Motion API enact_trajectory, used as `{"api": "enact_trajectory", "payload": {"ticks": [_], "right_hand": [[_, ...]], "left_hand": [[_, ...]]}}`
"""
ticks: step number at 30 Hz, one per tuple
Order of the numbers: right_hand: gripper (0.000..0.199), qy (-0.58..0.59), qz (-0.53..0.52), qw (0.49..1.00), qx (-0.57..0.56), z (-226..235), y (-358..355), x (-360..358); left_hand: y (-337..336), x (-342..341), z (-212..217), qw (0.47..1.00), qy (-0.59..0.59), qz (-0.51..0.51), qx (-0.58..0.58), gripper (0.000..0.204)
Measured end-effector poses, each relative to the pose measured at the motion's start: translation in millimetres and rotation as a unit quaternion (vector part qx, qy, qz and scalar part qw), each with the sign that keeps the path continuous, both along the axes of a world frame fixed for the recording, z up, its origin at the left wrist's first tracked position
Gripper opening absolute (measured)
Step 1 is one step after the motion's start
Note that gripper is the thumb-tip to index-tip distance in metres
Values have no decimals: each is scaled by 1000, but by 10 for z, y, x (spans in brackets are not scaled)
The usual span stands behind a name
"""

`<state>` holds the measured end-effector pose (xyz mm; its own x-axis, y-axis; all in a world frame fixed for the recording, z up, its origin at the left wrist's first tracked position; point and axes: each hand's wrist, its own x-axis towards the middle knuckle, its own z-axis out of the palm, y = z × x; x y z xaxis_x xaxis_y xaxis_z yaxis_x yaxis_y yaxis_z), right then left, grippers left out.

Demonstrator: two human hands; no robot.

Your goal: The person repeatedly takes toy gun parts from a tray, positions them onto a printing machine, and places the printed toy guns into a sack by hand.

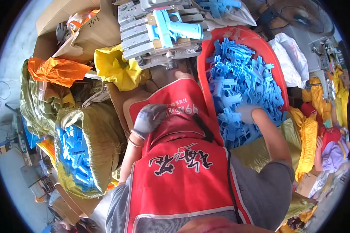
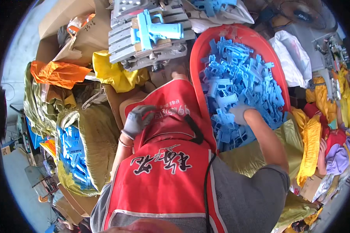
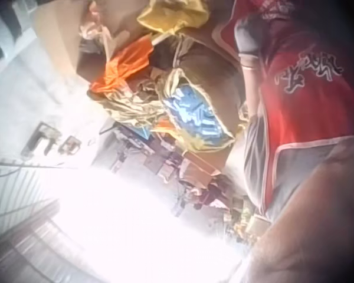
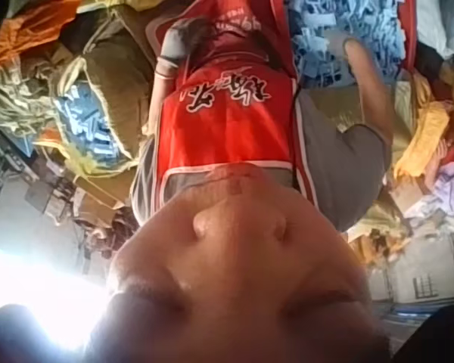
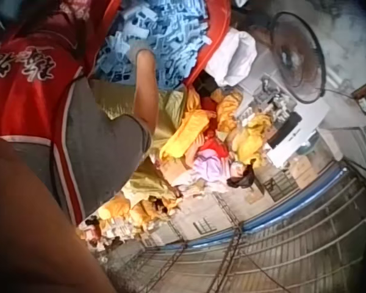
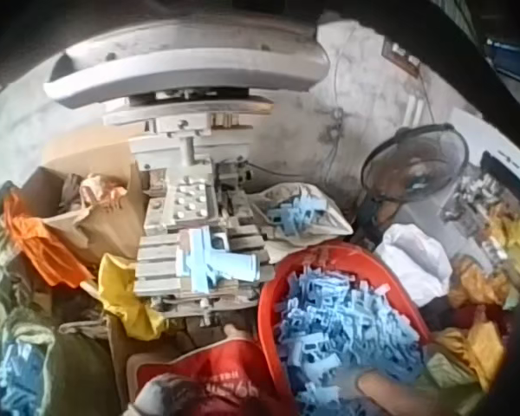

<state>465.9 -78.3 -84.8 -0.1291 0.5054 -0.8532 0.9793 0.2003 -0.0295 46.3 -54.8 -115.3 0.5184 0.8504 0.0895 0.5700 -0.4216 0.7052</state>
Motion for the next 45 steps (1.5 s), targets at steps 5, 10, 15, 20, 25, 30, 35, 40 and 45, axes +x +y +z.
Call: {"api": "enact_trajectory", "payload": {"ticks": [5, 10, 15, 20, 25, 30, 35, 40, 45], "right_hand": [[28, 150, -367, 908, -133, -126, -427, 429], [33, 239, -477, 845, 43, 67, -568, 522], [45, 425, -527, 681, 278, 24, -809, 230], [45, 649, -690, 246, 204, -431, -819, -111], [44, 666, -715, 166, 133, -798, -777, 12], [47, 698, -616, 311, 192, -420, -446, -224], [45, 725, -638, 220, 140, -693, -452, -176], [41, 664, -651, 295, 218, -450, -266, -503], [44, 558, -520, 536, 362, -113, -49, -663]], "left_hand": [[325, -65, 464, 993, -2, 36, 109, 24], [331, -107, 737, 992, -13, 63, 113, 22], [218, -266, 1500, 975, -85, 102, 180, 23], [42, -166, 2304, 929, -172, 14, 328, 21], [-252, 106, 3076, 926, -131, -141, 325, 24], [-595, 493, 3383, 962, -48, 31, 266, 22], [122, 479, 2664, 877, -120, -159, 437, 24], [719, -4, 1889, 972, -12, 12, 233, 27], [1173, 65, 1613, 968, -56, 78, 232, 31]]}}
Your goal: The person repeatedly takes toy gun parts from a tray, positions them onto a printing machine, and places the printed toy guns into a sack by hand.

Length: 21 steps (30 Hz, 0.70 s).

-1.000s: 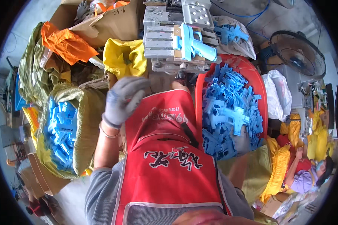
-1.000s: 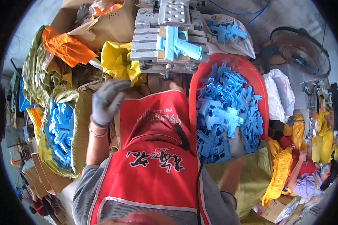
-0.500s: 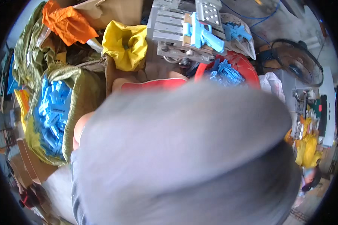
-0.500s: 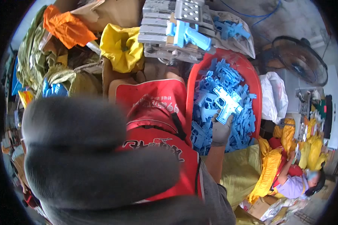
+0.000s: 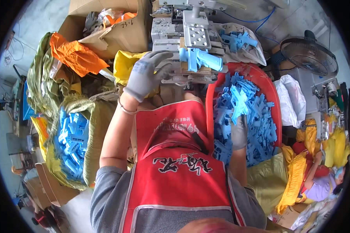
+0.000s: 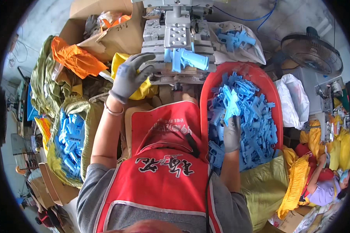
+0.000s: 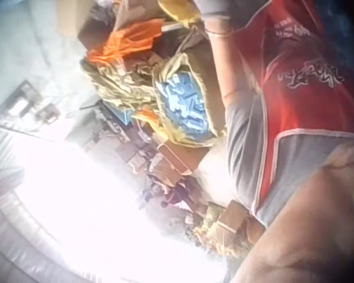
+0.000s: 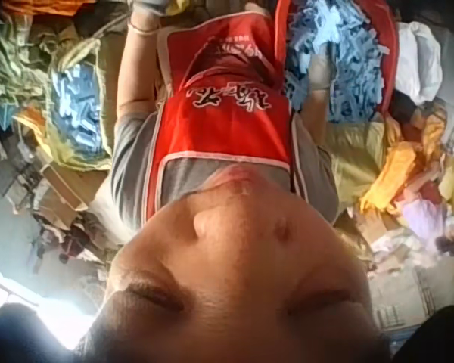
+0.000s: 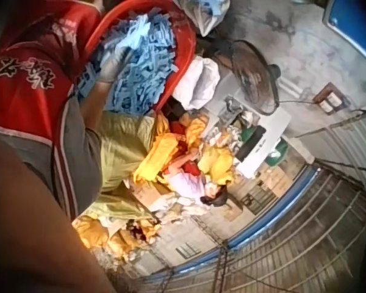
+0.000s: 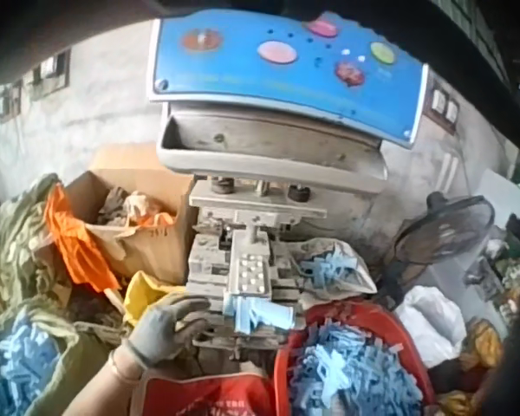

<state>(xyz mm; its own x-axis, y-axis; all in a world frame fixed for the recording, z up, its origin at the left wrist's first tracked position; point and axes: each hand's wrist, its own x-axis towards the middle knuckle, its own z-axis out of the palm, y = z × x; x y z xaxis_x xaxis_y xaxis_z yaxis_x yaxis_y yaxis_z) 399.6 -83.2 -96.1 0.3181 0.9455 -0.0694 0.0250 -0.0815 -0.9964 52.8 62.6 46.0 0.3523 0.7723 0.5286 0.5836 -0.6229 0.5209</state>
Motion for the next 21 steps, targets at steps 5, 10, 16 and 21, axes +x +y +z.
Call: {"api": "enact_trajectory", "payload": {"ticks": [5, 10, 16, 21], "right_hand": [[42, 42, 5, 997, 61, 343, 223, 39], [39, -32, 41, 990, 129, 623, 563, 106], [38, -140, 107, 965, 193, 962, 1174, -295], [44, -451, 170, 814, 324, 1270, 1589, -645]], "left_hand": [[397, 257, -7, 996, 49, -55, -43, 40], [524, 274, -42, 997, 23, -64, -34, 30], [279, -117, -270, 988, -124, 89, -4, 29], [-220, -510, -518, 969, -192, 140, -71, 28]]}}
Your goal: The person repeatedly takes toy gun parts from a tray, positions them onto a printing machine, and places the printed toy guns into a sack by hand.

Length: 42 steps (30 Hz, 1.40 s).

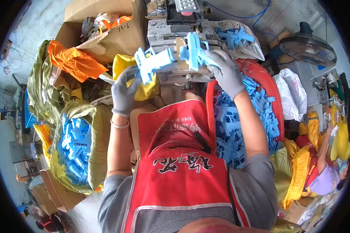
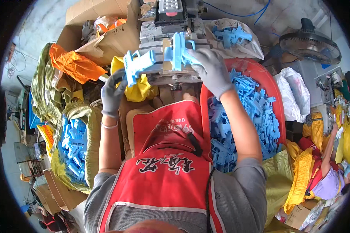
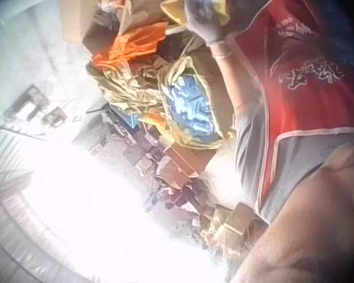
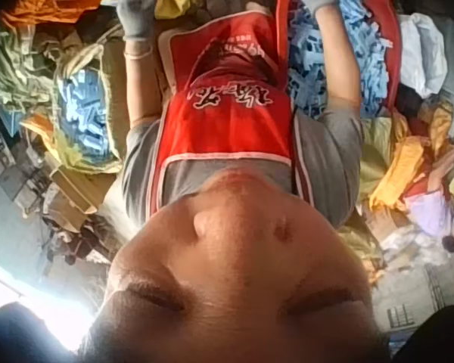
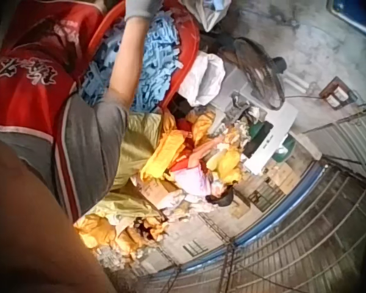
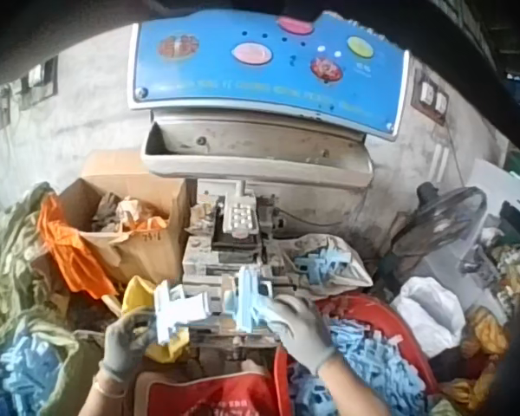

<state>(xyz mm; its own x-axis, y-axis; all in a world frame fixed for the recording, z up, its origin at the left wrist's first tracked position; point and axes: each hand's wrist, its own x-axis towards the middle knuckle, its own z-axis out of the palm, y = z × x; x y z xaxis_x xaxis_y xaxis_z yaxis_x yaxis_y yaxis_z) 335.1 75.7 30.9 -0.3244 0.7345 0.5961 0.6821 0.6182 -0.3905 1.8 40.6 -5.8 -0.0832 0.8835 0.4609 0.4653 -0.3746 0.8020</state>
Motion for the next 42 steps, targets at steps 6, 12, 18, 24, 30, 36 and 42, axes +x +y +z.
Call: {"api": "enact_trajectory", "payload": {"ticks": [6, 12, 18, 24, 30, 36, 42], "right_hand": [[50, -146, 58, 985, -68, 89, 135, -78], [38, 59, -39, 997, 3, -47, -287, 278], [33, 54, -175, 976, -114, -1147, -806, 1252], [31, 30, -299, 940, -164, -1622, -1260, 1510], [34, -96, -367, 868, -320, -1952, -1738, 1644], [50, -253, -212, 854, -401, -2264, -1831, 1589], [45, -150, -65, 836, -523, -1744, -1873, 1888]], "left_hand": [[-535, -267, -318, 991, -123, 16, -44, 30], [-956, -493, -170, 983, 95, 154, 36, 28], [-1726, -1442, -298, 887, 233, 395, 46, 35], [-2526, -2571, -373, 712, 464, 526, 37, 33], [-1853, -2016, -278, 800, 384, 461, 34, 20], [-1054, -1168, -306, 904, 354, 238, 21, 20], [-919, -802, -114, 921, 351, 168, 34, 20]]}}
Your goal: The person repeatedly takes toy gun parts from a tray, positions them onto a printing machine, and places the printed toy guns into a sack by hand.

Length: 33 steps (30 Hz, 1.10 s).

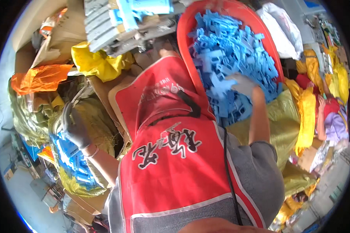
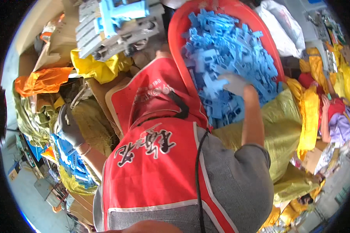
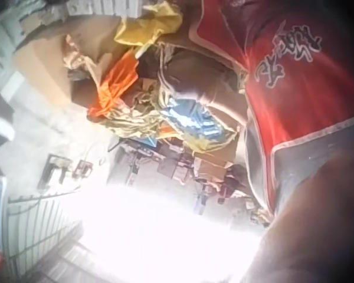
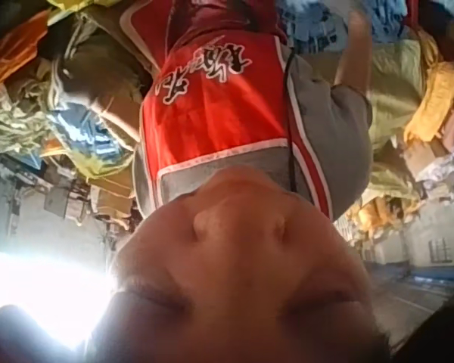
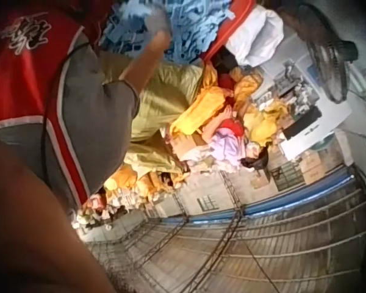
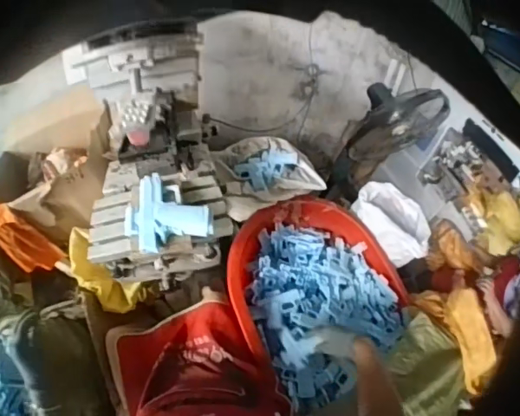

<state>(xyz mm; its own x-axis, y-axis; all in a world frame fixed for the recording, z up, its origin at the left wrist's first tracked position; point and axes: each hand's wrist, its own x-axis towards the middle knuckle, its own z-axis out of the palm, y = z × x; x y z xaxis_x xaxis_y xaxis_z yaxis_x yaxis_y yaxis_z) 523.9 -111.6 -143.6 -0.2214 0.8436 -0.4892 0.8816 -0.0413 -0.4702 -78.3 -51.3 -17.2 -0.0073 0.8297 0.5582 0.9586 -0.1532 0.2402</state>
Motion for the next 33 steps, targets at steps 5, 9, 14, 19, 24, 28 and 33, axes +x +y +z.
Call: {"api": "enact_trajectory", "payload": {"ticks": [5, 9, 14, 19, 24, 28, 33], "right_hand": [[44, 243, -228, 941, 51, 574, -145, -10], [41, 359, -444, 802, 175, 453, -79, -435], [38, 464, -419, 756, 195, 224, 64, -829], [38, 485, -404, 747, 209, 350, 157, -992], [40, 482, -424, 739, 205, 556, 141, -986], [40, 507, -394, 738, 210, 640, 112, -986], [39, 419, -340, 785, 305, 641, 328, -958]], "left_hand": [[250, 355, 20, 992, -107, -59, -34, 21], [547, 655, 183, 983, -131, -128, -15, 22], [840, 1007, 399, 976, -110, -185, 24, 22], [1168, 1232, 486, 966, -97, -238, 23, 26], [1461, 1389, 485, 958, -59, -281, -2, 36], [1629, 1534, 489, 950, -86, -296, -49, 44], [1617, 1555, 645, 937, -108, -309, -118, 36]]}}
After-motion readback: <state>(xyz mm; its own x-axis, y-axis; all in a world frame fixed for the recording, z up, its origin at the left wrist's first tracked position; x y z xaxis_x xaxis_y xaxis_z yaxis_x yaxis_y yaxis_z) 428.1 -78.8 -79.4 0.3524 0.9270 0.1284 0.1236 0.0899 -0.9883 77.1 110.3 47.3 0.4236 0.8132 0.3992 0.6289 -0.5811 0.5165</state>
